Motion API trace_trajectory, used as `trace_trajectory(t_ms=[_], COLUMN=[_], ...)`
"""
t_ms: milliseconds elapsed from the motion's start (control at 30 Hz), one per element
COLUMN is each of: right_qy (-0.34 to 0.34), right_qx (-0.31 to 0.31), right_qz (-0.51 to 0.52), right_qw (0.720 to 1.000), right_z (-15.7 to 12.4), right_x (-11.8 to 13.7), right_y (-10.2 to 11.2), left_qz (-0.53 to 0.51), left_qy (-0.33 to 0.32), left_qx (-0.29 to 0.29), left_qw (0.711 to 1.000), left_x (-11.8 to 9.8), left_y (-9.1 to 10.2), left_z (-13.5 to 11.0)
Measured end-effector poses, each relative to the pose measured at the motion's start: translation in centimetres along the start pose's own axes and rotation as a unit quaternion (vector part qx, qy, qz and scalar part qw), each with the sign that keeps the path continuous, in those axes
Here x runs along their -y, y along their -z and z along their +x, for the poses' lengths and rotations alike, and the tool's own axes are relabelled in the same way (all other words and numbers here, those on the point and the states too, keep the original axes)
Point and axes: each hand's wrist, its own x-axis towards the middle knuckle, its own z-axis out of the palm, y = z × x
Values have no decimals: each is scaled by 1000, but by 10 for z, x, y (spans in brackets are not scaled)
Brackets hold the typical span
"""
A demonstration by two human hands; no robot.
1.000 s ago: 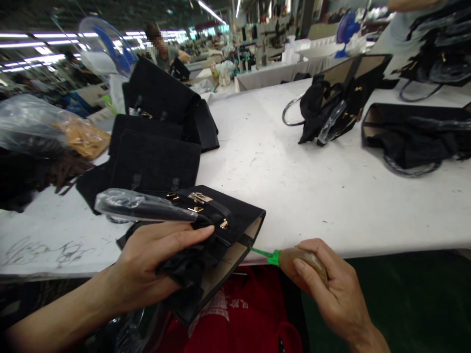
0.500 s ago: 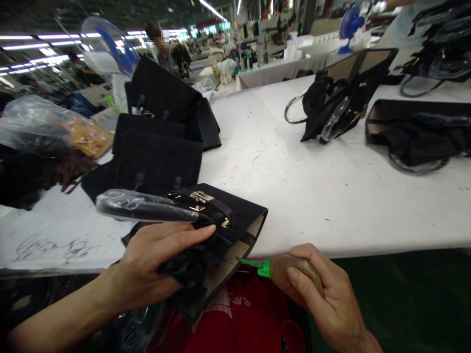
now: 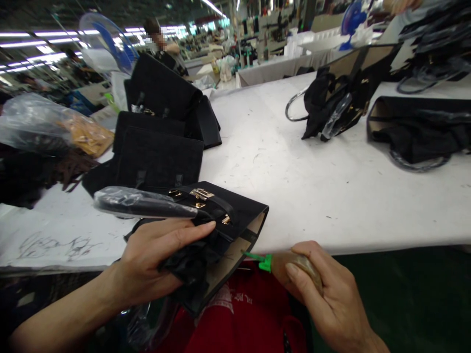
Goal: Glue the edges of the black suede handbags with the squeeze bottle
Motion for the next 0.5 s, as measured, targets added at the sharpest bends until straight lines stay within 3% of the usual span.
trace_trajectory(t_ms=[500], right_qy=[22], right_qx=[31], right_qz=[4], right_qw=[999], right_z=[-1], right_x=[12], right_y=[7], left_qz=[2], left_qy=[-1], left_qx=[2], left_qw=[1000], left_x=[1], left_y=[-1], left_z=[-4])
